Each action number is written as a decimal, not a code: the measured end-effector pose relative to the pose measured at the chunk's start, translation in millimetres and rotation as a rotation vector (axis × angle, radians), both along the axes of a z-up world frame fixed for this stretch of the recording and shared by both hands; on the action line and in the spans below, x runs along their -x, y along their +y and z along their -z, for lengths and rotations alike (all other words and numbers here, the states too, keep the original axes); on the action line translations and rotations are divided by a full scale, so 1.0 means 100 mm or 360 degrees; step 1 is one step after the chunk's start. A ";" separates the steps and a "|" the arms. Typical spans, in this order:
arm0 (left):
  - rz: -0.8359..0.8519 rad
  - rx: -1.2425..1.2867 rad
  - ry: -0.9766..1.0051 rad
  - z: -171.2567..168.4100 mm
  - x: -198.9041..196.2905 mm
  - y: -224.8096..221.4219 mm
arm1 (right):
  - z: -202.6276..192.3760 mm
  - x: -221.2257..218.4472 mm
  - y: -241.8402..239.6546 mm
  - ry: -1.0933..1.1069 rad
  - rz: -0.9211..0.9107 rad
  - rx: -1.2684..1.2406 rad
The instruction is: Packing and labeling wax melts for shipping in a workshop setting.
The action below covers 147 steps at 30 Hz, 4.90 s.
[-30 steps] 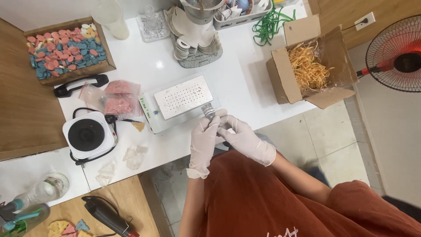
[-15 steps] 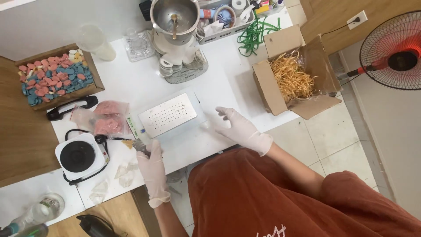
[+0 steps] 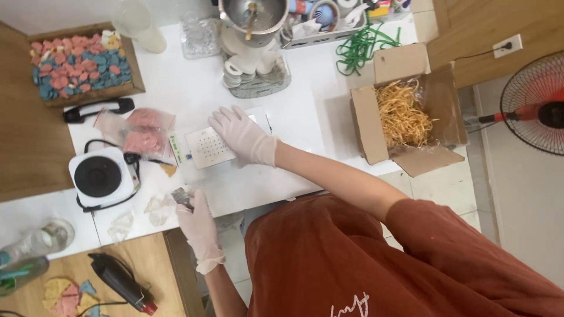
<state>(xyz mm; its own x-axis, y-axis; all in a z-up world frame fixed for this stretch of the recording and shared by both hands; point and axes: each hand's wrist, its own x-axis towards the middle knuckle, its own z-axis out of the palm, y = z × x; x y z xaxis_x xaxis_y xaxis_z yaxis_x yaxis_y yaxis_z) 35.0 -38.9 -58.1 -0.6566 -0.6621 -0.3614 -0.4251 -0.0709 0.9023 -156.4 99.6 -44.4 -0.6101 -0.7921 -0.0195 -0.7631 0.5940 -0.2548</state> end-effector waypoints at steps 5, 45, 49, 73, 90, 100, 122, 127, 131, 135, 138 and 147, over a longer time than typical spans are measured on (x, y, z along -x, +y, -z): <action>-0.0178 -0.0257 -0.0196 -0.09 -0.32 0.23 | 0.16 0.10 -0.29 -0.0163 -0.0062 -0.0330; 0.0095 -0.0034 -0.0283 0.49 0.16 0.67 | -0.08 -0.88 2.13 -0.0315 0.0313 -0.0207; 0.0102 0.0080 -0.0194 0.85 0.56 0.56 | -0.03 -0.84 2.12 -0.0313 0.0317 -0.0207; 0.1406 0.0834 0.0128 0.09 0.61 2.13 | -0.28 -0.81 2.55 -0.0415 0.0700 0.0319; 0.0172 0.0363 -0.0579 0.71 1.26 0.61 | -0.45 -1.33 2.78 -0.0248 0.1154 0.0643; 0.0451 0.0855 -0.1032 1.64 1.44 0.64 | -0.64 -1.42 2.60 -0.0235 0.1254 0.0578; 0.0966 -0.0548 -0.0076 -0.12 1.02 0.67 | -0.75 -0.76 2.03 -0.1084 0.1374 0.1383; 0.1191 -0.0807 -0.0093 -0.21 0.97 1.10 | -0.51 -0.74 2.16 -0.1854 0.1273 0.1641; 0.1305 -0.0972 0.0019 -0.08 0.92 1.40 | -0.27 -0.92 2.24 -0.2025 0.1390 0.1707; 0.1317 -0.0964 0.0089 -0.02 0.90 1.63 | -0.98 -0.92 1.95 -0.2276 0.1643 0.1979; 0.1303 -0.0858 0.0080 0.04 0.86 1.61 | -0.18 -1.12 2.19 -0.1862 0.1409 0.1850; 0.1514 -0.0116 0.0662 0.30 0.75 1.64 | -0.15 -1.21 2.08 -0.0852 0.1130 0.1453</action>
